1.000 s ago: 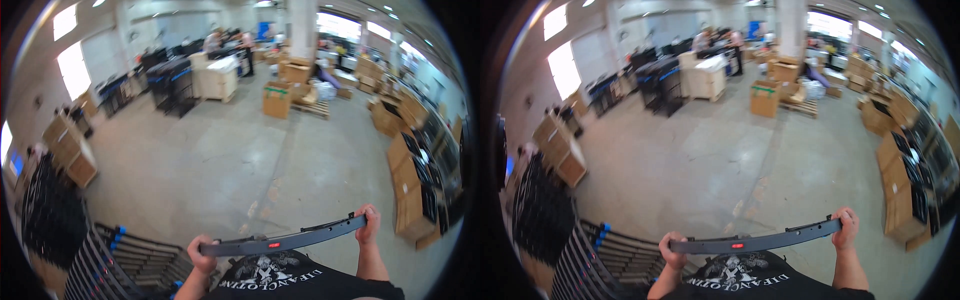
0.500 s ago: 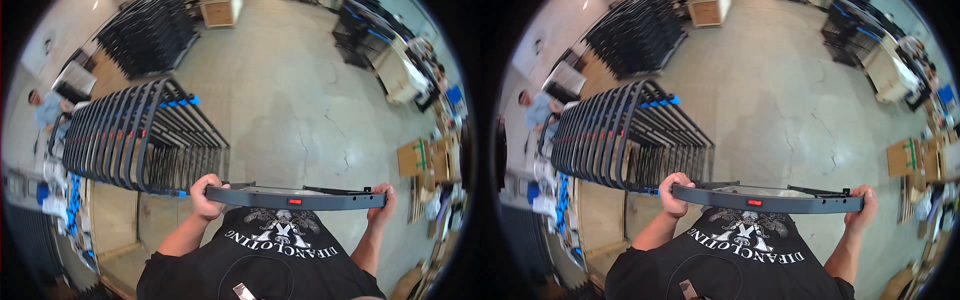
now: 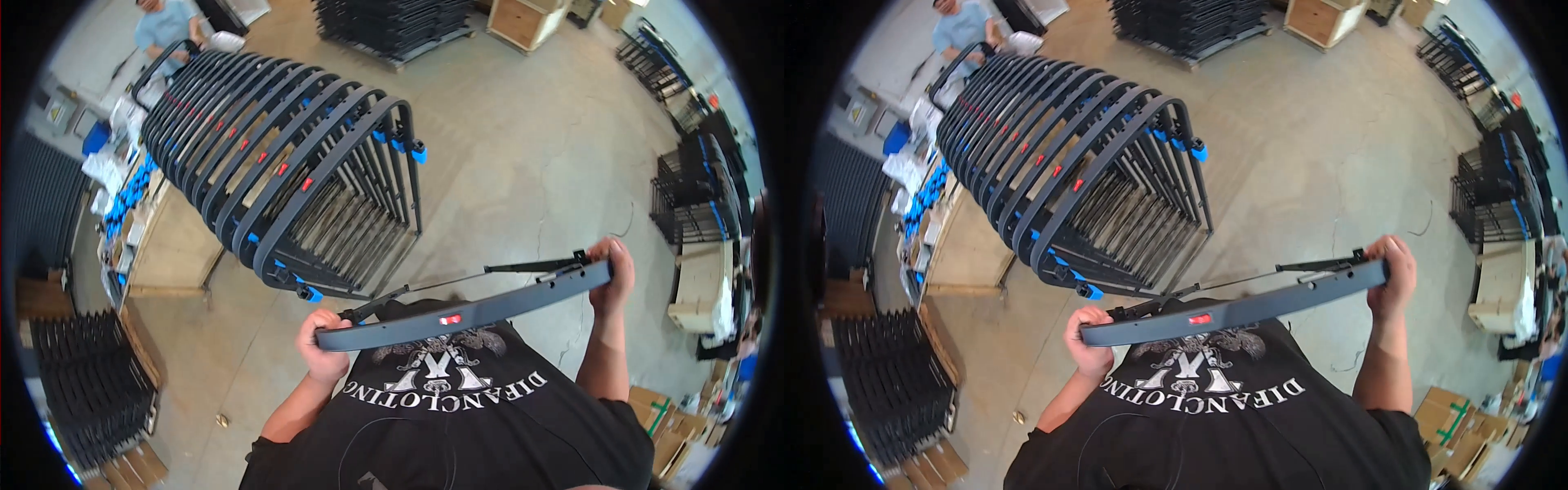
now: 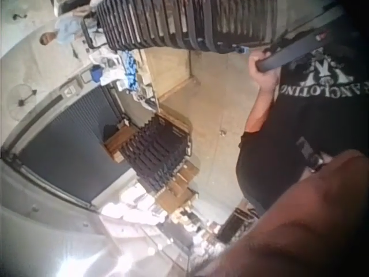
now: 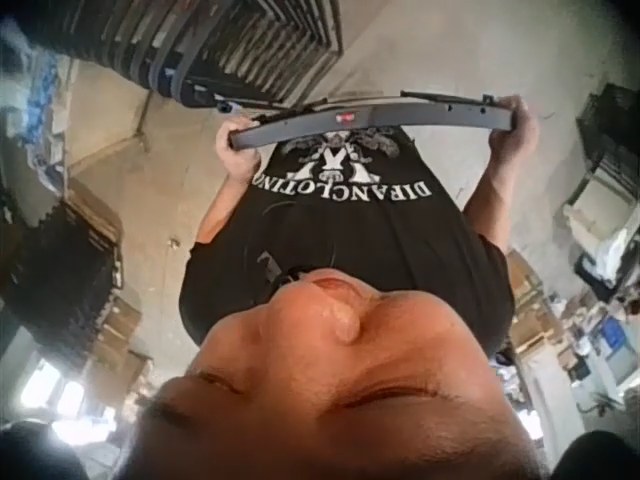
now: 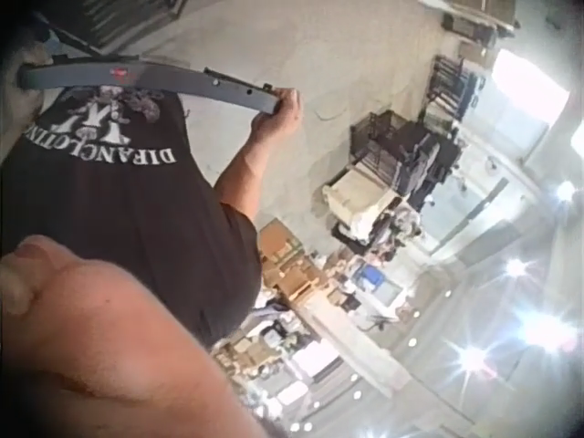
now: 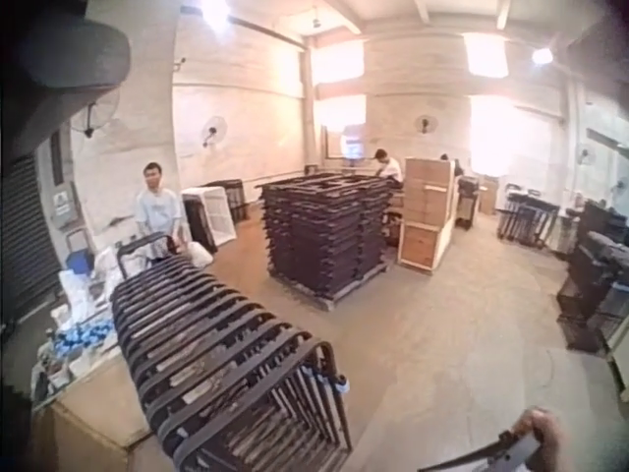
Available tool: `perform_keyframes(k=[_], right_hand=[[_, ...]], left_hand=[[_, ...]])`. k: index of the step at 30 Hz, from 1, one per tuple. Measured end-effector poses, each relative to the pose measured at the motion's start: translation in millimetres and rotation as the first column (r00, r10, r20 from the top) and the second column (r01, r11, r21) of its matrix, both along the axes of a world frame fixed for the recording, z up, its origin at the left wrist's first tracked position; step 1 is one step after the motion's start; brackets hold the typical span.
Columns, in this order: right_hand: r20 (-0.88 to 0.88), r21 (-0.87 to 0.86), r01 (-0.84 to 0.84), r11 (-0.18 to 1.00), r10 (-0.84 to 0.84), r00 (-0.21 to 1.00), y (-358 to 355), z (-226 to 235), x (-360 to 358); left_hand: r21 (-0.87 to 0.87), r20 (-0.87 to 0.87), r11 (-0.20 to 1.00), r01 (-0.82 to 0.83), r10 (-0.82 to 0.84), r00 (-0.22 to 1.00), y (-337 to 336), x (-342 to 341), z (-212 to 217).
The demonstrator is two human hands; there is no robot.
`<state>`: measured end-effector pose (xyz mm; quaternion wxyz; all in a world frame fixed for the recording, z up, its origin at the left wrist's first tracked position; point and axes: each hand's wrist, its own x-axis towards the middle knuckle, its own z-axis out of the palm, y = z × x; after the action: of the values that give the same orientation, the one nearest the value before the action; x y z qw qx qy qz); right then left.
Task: The recorder is moving metal frame components from a large palletized stack and placing them into a vertical storage rack.
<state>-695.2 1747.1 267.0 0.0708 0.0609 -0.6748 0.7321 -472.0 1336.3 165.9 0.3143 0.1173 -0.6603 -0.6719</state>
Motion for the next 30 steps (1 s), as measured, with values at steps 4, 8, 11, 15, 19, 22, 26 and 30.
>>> perform_keyframes(k=[4, 8, 11, 15, 19, 22, 26, 30], right_hand=[[0.103, 0.182, -0.272, 0.945, 0.257, 0.961, -56.4, -19.0, -97.5], [0.273, 0.059, -0.462, 0.885, 0.43, 0.86, -121.7, -58.2, -180.0], [0.304, 0.143, -0.588, 0.796, 0.53, 0.791, -165.7, -81.9, -218.9], [0.357, 0.127, -0.693, 0.71, 0.619, 0.699, -214.7, -120.4, -261.3], [0.351, 0.044, -0.755, 0.654, 0.698, 0.625, -245.0, -122.8, -272.6], [0.415, 0.016, -0.766, 0.643, 0.693, 0.59, -258.0, -121.3, -280.0], [0.372, 0.034, -0.801, 0.597, 0.737, 0.565, -268.4, -120.7, -287.4], [-0.037, 0.201, -0.593, 0.78, 0.611, 0.791, -271.8, -127.6, -292.7]], left_hand=[[0.022, -0.043, 0.966, -0.259, 0.26, 0.965, 6.8, 2.5, -9.4], [0.034, 0.035, 0.889, -0.456, 0.455, 0.89, 15.8, 3.7, -45.4], [0.014, 0.029, 0.778, -0.628, 0.628, 0.778, 17.8, 3.1, -67.5], [-0.062, 0.152, 0.63, -0.774, 0.773, 0.616, 11.4, -7.9, -87.6], [-0.055, 0.197, 0.6, -0.798, 0.79, 0.581, -11.5, -6.7, -97.1], [-0.023, 0.183, 0.618, -0.786, 0.776, 0.604, -20.3, -15.4, -88.1], [-0.146, 0.268, 0.524, -0.839, 0.837, 0.477, -27.4, -38.1, -64.9], [-0.393, 0.365, 0.578, -0.715, 0.812, 0.456, -23.8, -61.7, -33.4]])
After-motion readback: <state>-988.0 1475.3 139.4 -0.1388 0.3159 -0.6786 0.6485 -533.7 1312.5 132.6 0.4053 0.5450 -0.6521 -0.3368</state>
